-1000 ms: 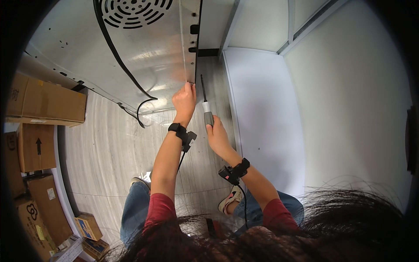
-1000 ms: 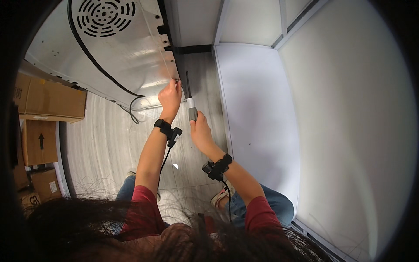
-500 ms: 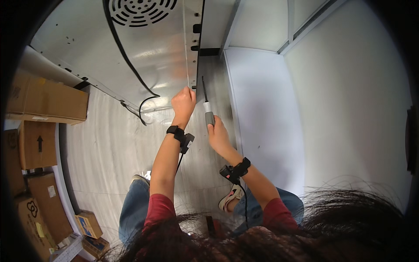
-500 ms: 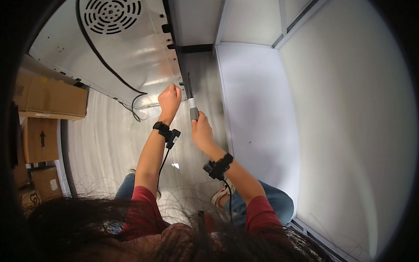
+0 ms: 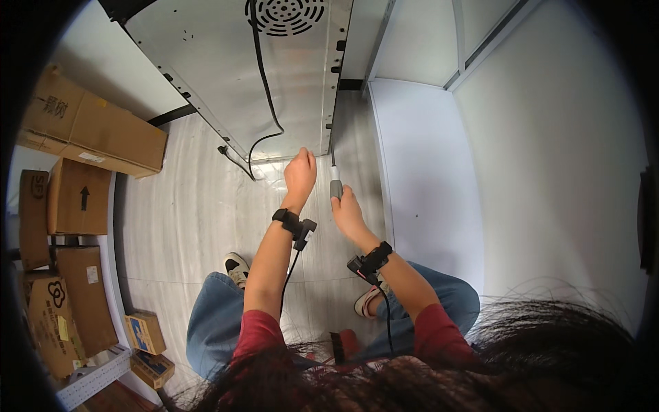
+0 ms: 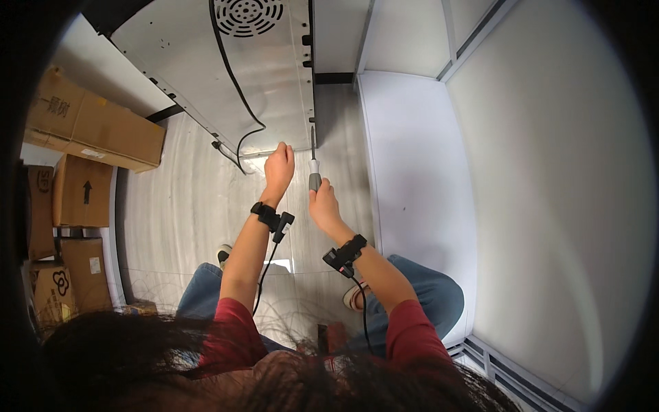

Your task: The person uses a screwdriver to remove screws from the back panel of a white appliance. After removing the screws, the person detaches and removes the metal back panel.

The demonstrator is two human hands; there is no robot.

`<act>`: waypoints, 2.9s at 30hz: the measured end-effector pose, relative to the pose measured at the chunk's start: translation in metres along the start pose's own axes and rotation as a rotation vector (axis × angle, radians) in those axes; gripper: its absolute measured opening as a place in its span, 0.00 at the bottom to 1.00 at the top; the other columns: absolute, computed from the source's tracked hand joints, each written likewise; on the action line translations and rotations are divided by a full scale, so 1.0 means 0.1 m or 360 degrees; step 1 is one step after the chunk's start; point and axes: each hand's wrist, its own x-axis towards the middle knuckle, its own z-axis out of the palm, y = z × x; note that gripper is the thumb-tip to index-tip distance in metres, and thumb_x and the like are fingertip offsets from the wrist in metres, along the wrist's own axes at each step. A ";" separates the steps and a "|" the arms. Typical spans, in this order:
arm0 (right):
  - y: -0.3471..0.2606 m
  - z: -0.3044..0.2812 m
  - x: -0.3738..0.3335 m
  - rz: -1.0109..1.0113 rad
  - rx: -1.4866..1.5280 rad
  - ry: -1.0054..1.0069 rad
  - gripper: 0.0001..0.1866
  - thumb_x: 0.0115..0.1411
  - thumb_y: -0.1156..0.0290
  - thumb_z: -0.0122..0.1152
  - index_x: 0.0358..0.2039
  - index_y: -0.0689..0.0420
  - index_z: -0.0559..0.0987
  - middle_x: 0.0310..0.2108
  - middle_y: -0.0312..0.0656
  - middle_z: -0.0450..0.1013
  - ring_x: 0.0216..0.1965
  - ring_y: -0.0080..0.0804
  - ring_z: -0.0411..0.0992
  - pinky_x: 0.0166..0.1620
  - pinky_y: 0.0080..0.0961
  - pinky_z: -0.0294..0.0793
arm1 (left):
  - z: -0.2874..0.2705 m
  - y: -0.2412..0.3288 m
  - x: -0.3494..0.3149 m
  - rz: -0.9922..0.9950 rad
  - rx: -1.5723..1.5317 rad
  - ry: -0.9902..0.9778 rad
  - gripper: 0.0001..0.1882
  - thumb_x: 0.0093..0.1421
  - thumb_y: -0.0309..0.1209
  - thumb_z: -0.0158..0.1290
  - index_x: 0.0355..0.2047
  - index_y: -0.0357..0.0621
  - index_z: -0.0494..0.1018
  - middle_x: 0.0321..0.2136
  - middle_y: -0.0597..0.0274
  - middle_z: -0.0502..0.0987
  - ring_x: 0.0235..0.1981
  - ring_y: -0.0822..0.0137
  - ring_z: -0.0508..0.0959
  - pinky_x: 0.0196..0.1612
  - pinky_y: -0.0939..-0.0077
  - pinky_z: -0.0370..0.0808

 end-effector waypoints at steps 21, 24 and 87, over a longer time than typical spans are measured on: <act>0.83 0.53 0.54 0.0120 0.0160 0.0079 0.18 0.54 0.72 0.48 0.43 0.69 0.60 0.40 0.58 0.62 0.42 0.51 0.63 0.45 0.37 0.62 | 1.16 -0.51 -0.32 -0.0872 -0.1231 -0.0664 0.14 0.55 0.34 0.41 0.24 0.37 0.72 0.15 0.69 0.64 0.20 0.77 0.62 0.25 0.82 0.60; 0.78 0.54 0.56 0.0093 0.0207 0.0072 0.18 0.54 0.73 0.48 0.43 0.69 0.60 0.40 0.58 0.62 0.42 0.51 0.63 0.45 0.36 0.62 | 1.20 -0.50 -0.32 -0.0780 -0.1235 -0.0713 0.21 0.59 0.43 0.43 0.21 0.37 0.69 0.15 0.69 0.65 0.20 0.77 0.61 0.24 0.80 0.60; 0.54 0.22 0.57 -0.0295 -0.0215 0.0256 0.23 0.48 0.69 0.59 0.42 0.62 0.62 0.39 0.51 0.62 0.31 0.47 0.68 0.32 0.34 0.69 | 0.66 -0.33 -0.11 0.1195 0.0008 -0.0459 0.22 0.43 0.24 0.49 0.42 0.49 0.67 0.18 0.61 0.65 0.21 0.61 0.70 0.25 0.70 0.69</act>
